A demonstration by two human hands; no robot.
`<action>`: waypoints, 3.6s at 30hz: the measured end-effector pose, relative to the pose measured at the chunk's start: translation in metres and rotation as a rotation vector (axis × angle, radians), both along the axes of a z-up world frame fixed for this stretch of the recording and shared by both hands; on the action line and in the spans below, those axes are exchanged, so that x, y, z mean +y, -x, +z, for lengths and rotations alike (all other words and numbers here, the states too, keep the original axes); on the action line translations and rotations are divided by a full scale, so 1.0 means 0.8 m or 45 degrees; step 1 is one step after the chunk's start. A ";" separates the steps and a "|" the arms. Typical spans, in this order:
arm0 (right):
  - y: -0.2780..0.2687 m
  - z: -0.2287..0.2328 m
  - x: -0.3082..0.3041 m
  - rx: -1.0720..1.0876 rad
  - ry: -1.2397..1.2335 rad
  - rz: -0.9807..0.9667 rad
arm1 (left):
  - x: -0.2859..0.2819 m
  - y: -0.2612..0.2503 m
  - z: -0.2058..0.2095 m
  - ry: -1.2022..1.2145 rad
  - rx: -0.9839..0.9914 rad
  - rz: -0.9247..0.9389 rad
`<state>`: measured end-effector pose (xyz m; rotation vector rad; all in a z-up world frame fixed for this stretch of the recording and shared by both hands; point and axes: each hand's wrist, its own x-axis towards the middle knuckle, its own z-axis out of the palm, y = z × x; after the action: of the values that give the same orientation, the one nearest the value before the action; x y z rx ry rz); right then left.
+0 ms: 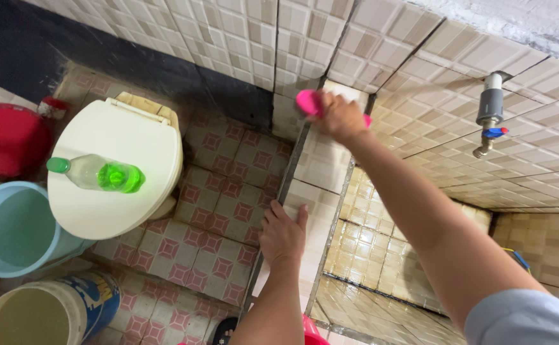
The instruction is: The person scrubs a tiled ledge and floor in a bathroom using a pink brush and water from a pink scoop. They repeatedly wet the brush and scrub the grout lines and tile surfaces, moving around the ledge and floor area.
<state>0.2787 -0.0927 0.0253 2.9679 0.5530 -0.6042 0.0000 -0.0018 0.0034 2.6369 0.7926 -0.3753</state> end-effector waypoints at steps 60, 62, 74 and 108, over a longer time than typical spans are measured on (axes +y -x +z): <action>-0.028 -0.041 -0.067 -0.363 -0.223 -0.353 | -0.001 0.001 0.002 -0.009 0.035 -0.016; -0.012 -0.043 -0.095 -0.326 -0.170 -0.407 | -0.003 0.001 0.006 -0.012 0.019 -0.013; 0.260 -0.113 -0.258 0.140 -0.310 -0.845 | 0.004 0.001 0.013 0.138 0.066 -0.006; 0.696 -0.081 -0.194 -0.661 -2.204 -1.841 | 0.182 0.260 0.215 0.307 0.217 -1.039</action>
<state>-0.2779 -0.2476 -0.0397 3.7970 -2.4155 1.5408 -0.2078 0.1435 0.1752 2.5917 -0.3218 -0.8448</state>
